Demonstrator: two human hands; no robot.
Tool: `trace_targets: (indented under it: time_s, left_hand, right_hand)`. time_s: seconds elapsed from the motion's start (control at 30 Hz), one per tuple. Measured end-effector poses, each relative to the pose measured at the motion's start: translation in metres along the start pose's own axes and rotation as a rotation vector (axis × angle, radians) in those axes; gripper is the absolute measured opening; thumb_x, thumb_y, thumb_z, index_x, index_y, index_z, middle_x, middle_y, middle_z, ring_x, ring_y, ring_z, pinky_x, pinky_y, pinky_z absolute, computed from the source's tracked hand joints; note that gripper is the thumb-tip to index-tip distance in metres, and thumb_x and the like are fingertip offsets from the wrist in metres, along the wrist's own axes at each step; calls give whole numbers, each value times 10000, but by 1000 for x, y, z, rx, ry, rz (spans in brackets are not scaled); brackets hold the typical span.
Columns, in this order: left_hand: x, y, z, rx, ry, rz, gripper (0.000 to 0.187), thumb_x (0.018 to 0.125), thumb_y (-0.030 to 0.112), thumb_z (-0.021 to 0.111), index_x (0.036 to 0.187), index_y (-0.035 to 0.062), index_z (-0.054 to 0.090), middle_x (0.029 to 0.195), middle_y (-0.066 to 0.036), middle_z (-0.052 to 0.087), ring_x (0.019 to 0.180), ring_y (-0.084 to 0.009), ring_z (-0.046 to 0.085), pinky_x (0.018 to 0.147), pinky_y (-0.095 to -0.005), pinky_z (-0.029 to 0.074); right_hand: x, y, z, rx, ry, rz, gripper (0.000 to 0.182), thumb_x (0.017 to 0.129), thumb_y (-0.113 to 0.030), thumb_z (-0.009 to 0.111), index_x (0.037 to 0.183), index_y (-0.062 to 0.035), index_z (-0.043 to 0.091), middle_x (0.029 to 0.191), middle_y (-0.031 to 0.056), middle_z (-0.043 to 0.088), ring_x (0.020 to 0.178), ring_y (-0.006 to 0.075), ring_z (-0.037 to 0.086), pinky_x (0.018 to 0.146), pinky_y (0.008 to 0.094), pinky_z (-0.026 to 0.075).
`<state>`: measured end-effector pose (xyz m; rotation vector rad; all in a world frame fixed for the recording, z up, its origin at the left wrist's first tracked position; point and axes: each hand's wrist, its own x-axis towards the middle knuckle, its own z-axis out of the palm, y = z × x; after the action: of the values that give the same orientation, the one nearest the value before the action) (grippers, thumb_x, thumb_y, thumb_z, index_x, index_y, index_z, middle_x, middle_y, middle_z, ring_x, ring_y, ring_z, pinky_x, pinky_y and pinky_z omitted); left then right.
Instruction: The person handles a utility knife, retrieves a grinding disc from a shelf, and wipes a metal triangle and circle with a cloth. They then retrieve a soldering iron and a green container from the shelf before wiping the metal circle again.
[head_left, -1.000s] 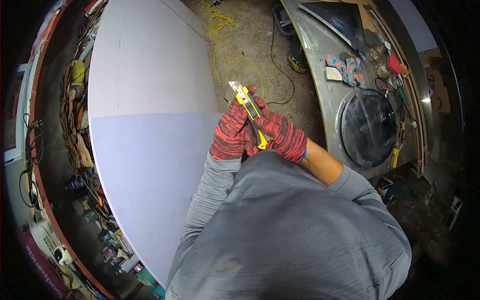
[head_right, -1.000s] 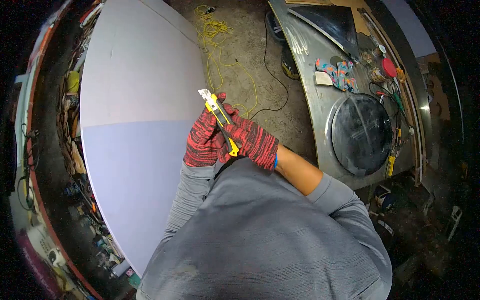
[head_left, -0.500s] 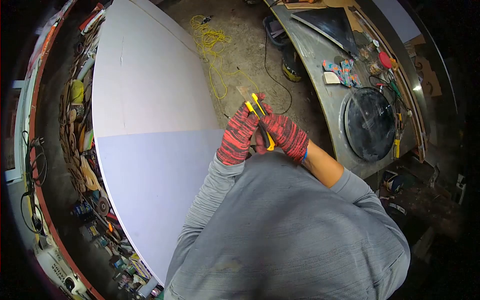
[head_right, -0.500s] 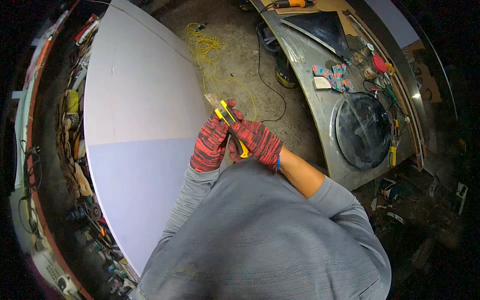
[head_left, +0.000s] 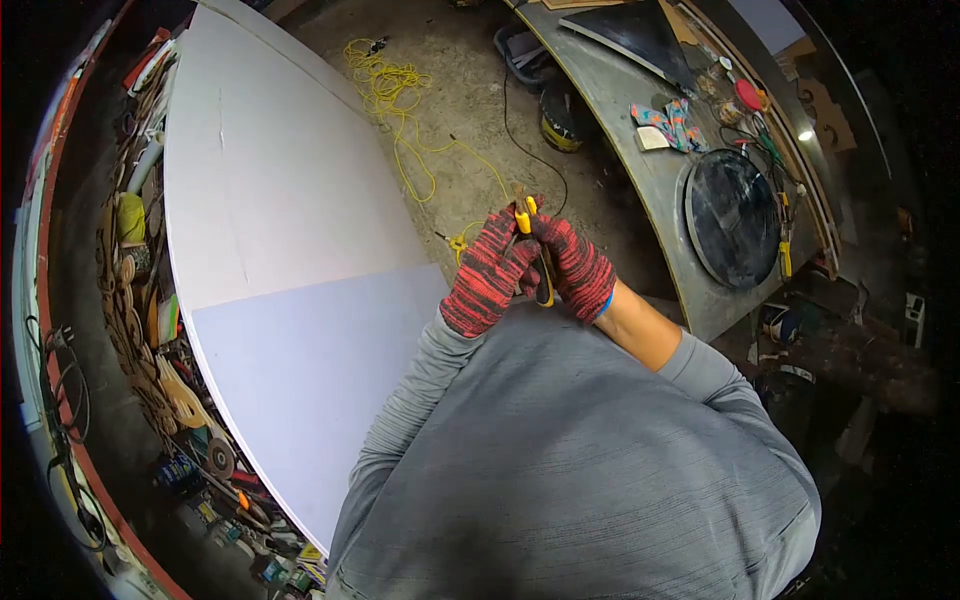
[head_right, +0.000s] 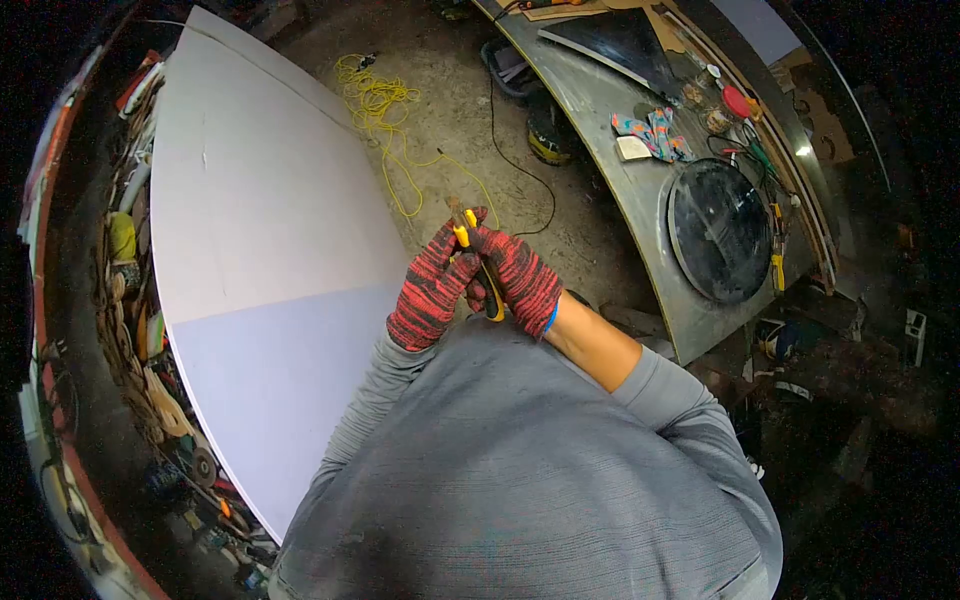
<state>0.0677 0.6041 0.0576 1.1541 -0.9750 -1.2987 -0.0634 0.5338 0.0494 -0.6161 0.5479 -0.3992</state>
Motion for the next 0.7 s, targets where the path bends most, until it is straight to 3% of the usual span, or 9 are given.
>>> trace_targets:
  time_s: [0.17,0.23,0.33,0.47,0.5,0.53,0.6,0.63,0.7]
  left_hand:
    - [-6,16,-11,-118,-19,-140,460,969,167,530,1404,65,421,1058,-10,605,651,-48,530,559,-198,453]
    - [-9,19,-14,-154,-21,-133,467,954,222,556,1401,140,447,965,29,595,640,-13,521,532,-181,457]
    - [-10,14,-23,-167,-33,-101,480,959,281,553,1402,136,440,951,34,602,631,-14,517,520,-169,446]
    - [-9,17,-34,-246,-92,-108,501,960,303,551,1411,135,415,1006,12,606,649,-32,546,517,-164,449]
    - [-9,15,-32,-441,-35,-152,512,961,309,547,1419,136,398,1041,-3,599,644,-43,559,490,-167,447]
    - [-8,13,-33,-636,25,-195,523,961,315,543,1426,137,381,1075,-18,593,640,-54,573,463,-170,444]
    - [-9,9,-40,-681,-31,-158,542,962,313,533,1443,147,349,1120,-45,576,662,-80,600,389,-189,426]
    - [-12,9,-38,-696,12,-146,545,964,316,529,1448,146,344,1110,-47,578,671,-79,600,388,-188,424]
    - [-18,14,-42,-687,-23,-118,539,976,306,510,1454,132,333,1109,-50,578,722,-80,600,433,-187,446]
  right_hand:
    - [8,21,-6,-3,-24,-54,389,951,-420,483,893,-50,592,619,65,569,518,182,573,484,311,477]
    - [9,23,-3,-99,-60,-68,377,956,-403,472,908,-48,592,646,73,589,544,181,591,485,314,480]
    - [8,24,2,-139,-19,-14,373,961,-392,466,930,-46,602,683,84,619,602,185,620,513,306,490]
    - [10,28,15,-218,-21,14,337,956,-294,504,1177,-41,528,767,71,645,661,171,630,594,275,506]
    - [6,22,26,-243,-30,1,396,954,-259,514,1281,-40,475,802,62,652,689,161,632,619,266,507]
    - [-3,12,40,-245,-30,0,396,954,-259,514,1281,-40,475,802,62,652,689,161,632,619,266,507]
    - [-21,-4,60,-281,13,38,561,951,-218,516,1442,-51,301,885,52,665,743,141,639,649,266,513]
    - [-23,-3,58,-318,-6,57,614,943,-295,544,1471,-82,315,1009,-9,608,810,55,572,658,206,461]
    - [-18,8,45,-427,18,68,608,946,-302,535,1469,-79,319,988,-2,614,810,59,574,658,209,464]
